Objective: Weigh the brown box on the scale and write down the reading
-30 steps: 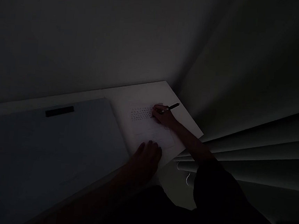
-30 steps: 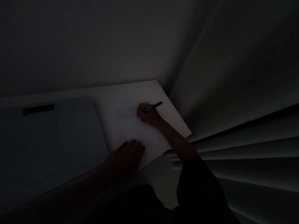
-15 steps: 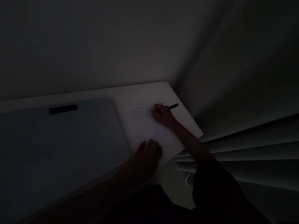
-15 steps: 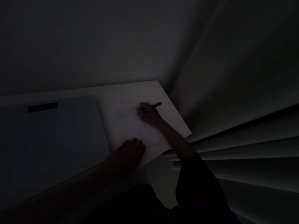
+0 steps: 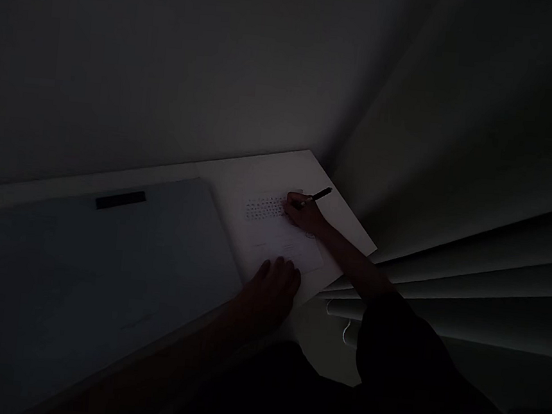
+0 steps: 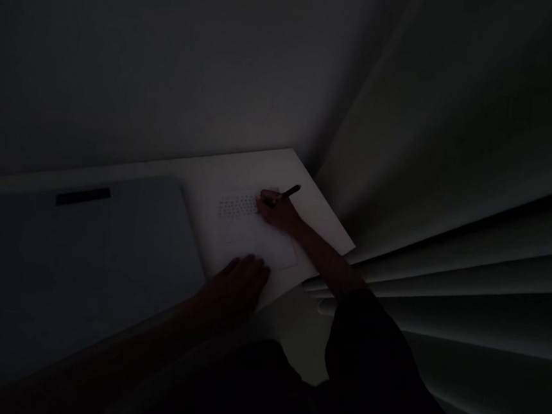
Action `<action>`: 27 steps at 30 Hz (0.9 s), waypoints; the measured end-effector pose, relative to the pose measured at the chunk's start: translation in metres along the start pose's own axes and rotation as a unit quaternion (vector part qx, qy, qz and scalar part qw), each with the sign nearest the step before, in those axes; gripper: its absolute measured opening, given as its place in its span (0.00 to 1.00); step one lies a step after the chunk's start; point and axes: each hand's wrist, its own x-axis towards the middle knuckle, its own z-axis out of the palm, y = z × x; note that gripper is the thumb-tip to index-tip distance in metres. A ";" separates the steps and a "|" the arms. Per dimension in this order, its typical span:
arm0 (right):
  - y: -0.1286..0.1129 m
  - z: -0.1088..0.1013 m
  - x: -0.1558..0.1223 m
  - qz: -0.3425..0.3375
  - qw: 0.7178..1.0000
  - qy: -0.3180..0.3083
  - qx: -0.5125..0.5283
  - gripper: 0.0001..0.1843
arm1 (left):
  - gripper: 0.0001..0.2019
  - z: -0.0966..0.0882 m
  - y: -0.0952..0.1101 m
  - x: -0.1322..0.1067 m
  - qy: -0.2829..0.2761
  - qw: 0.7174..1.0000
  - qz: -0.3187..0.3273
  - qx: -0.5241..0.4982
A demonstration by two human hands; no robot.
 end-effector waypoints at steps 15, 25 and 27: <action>0.010 -0.026 0.010 -0.123 0.982 0.071 -0.126 0.19 | 0.23 -0.010 0.000 0.008 -0.079 0.997 -0.015 -0.002; 0.020 -0.033 0.013 -0.283 0.911 -0.001 -0.301 0.24 | 0.32 -0.019 -0.001 0.020 -0.219 0.975 -0.049 -0.003; 0.021 -0.032 0.016 -0.272 0.904 -0.010 -0.331 0.24 | 0.33 -0.022 -0.002 0.022 -0.232 0.972 -0.047 0.003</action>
